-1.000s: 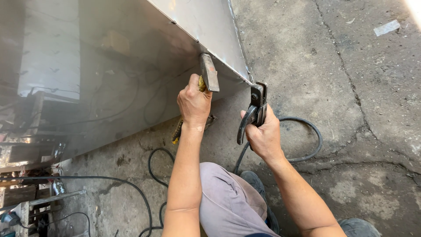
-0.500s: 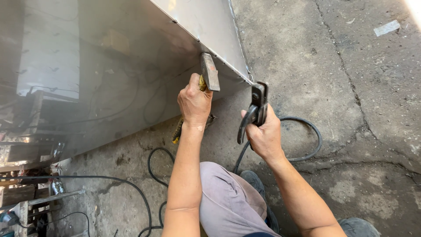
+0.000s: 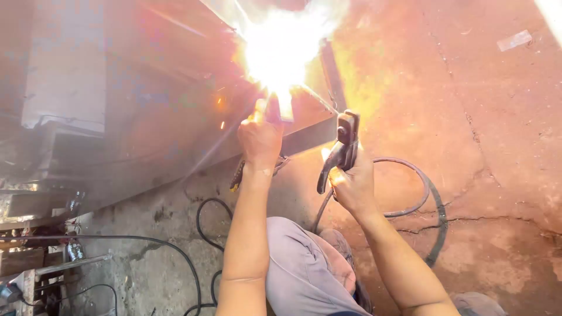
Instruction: Spot weld and adjust the seams of a metal cabinet structure using a hammer and arc welder.
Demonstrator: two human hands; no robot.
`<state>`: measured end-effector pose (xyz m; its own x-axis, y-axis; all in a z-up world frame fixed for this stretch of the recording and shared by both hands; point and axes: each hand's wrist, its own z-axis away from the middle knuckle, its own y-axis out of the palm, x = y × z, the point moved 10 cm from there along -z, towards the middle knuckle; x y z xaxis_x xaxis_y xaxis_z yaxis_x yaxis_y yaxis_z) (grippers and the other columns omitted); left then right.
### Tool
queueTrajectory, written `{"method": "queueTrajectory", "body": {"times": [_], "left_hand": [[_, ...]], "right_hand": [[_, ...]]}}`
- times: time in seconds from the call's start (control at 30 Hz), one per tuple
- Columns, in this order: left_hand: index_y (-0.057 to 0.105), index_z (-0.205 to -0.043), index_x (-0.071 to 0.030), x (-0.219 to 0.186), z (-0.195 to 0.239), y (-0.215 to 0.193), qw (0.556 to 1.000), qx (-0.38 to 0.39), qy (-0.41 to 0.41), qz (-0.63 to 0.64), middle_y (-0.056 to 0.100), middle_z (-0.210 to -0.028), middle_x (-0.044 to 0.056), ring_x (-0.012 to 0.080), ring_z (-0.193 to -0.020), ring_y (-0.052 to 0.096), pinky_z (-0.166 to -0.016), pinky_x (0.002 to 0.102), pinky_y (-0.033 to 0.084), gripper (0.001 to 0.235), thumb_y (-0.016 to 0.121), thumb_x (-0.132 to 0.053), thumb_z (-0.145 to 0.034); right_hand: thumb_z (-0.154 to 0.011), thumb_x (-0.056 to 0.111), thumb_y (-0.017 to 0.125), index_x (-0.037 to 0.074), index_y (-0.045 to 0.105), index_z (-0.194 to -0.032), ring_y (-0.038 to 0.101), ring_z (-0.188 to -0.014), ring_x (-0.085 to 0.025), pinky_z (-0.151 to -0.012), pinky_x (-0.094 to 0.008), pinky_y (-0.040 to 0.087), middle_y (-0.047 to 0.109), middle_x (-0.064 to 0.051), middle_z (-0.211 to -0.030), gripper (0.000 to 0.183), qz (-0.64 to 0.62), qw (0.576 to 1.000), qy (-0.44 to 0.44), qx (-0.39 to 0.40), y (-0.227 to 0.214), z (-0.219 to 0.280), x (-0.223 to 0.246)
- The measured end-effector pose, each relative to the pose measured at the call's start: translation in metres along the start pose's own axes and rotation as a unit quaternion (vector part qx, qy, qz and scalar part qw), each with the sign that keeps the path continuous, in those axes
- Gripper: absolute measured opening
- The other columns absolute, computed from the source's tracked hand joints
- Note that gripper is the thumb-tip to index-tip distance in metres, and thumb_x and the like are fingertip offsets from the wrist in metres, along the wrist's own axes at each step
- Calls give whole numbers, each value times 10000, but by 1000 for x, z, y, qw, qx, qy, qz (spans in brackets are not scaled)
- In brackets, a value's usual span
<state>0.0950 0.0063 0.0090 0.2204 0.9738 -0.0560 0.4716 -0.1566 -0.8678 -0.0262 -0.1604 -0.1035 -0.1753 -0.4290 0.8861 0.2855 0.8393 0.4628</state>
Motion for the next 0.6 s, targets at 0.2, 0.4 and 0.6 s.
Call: {"method": "queueTrajectory", "body": {"times": [0.2, 0.4, 0.6], "left_hand": [[530, -875, -62, -20, 3, -24, 993, -52, 70, 81, 656, -733, 200, 448, -704, 658, -615, 534, 509, 308, 727, -283, -962], [528, -882, -80, -36, -3, -16, 989, -52, 102, 91, 679, -762, 159, 417, -704, 672, -600, 506, 522, 283, 707, -284, -965], [526, -857, -94, -33, -7, -20, 990, -75, 72, 94, 665, -721, 157, 408, -678, 679, -583, 515, 519, 341, 702, -358, -984]], "right_hand": [[-964, 53, 729, 93, 510, -914, 491, -554, -34, -493, -240, 399, 536, 56, -670, 228, -14, 999, 5, -38, -12, 4, 6], [-964, 69, 740, 98, 507, -904, 478, -560, -35, -489, -243, 383, 528, 59, -680, 242, -20, 998, 22, -49, -20, 8, -8], [-970, 81, 751, 99, 521, -899, 488, -583, -34, -511, -237, 400, 544, 56, -704, 242, 10, 996, -15, -82, -27, 9, 10]]}}
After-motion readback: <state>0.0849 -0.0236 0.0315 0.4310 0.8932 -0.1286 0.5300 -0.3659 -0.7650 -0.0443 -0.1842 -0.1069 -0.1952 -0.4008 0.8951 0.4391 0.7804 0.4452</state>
